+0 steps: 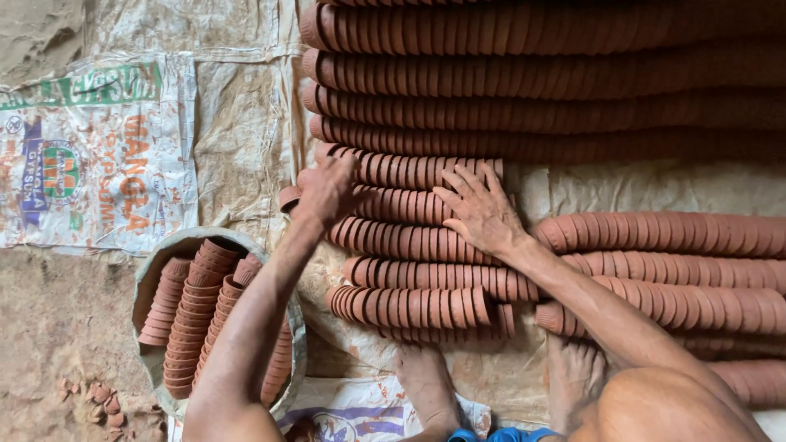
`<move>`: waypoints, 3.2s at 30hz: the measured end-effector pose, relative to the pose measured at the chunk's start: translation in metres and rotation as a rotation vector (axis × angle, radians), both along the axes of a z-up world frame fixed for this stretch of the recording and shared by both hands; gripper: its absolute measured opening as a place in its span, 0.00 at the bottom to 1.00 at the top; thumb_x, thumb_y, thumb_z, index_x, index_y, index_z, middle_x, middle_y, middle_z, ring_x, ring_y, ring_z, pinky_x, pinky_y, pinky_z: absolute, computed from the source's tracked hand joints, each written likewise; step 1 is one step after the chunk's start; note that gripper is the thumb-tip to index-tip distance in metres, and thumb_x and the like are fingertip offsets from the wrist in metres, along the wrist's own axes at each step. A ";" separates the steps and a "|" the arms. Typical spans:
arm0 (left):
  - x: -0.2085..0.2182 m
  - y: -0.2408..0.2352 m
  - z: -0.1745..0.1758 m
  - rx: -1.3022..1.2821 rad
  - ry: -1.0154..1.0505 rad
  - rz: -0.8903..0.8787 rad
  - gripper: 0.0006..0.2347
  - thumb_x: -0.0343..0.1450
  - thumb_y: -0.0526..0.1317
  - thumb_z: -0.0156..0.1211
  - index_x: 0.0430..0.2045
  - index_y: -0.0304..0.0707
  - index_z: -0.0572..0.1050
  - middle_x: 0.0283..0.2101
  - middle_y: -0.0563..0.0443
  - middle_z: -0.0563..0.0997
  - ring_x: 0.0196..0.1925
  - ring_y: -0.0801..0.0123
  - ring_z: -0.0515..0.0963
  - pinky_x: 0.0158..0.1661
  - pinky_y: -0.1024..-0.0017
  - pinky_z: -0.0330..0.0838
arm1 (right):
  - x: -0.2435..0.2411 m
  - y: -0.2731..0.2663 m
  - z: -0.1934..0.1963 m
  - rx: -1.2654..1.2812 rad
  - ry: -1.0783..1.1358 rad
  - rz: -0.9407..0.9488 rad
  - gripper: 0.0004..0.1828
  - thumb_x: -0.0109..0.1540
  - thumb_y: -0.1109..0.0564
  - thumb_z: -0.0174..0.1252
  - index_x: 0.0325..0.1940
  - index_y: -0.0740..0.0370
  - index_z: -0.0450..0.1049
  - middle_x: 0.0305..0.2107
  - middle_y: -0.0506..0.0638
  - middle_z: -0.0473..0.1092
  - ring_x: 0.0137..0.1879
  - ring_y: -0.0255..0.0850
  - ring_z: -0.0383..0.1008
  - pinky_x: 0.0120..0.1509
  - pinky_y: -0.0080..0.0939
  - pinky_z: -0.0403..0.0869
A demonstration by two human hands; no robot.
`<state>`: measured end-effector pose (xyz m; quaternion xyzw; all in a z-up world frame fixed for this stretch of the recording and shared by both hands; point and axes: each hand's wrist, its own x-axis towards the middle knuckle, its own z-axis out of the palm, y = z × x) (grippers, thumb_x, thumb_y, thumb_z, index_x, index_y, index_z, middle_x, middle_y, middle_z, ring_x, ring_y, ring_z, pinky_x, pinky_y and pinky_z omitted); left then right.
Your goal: The person sorts and stacks clay cups by hand, picking them up from rows on a cloth and placing them into a bucket or onto other stacks. They also move and rearrange larger clay pots to organize the workspace.
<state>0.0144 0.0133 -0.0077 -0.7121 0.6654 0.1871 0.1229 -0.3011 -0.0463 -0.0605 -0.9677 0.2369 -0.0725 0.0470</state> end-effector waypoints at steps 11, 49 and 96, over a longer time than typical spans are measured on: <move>0.084 0.026 -0.035 0.000 -0.123 0.097 0.22 0.70 0.52 0.67 0.49 0.38 0.68 0.34 0.51 0.76 0.32 0.68 0.69 0.36 0.69 0.73 | 0.003 0.002 0.019 0.124 -0.015 -0.020 0.41 0.57 0.38 0.65 0.70 0.54 0.64 0.70 0.58 0.55 0.78 0.53 0.50 0.81 0.65 0.44; -0.359 -0.013 0.029 0.266 0.238 -0.795 0.42 0.71 0.66 0.48 0.73 0.41 0.40 0.69 0.36 0.61 0.60 0.53 0.71 0.44 0.63 0.78 | -0.364 0.109 0.035 0.431 -0.511 -1.386 0.38 0.66 0.42 0.57 0.73 0.67 0.60 0.68 0.66 0.58 0.72 0.59 0.58 0.73 0.59 0.62; -0.428 -0.022 0.036 0.262 0.167 -0.831 0.38 0.70 0.48 0.54 0.73 0.29 0.44 0.55 0.30 0.70 0.48 0.50 0.73 0.38 0.60 0.72 | -0.307 0.105 0.047 0.674 -1.227 -1.393 0.55 0.53 0.62 0.73 0.75 0.57 0.46 0.64 0.56 0.54 0.70 0.44 0.57 0.75 0.47 0.63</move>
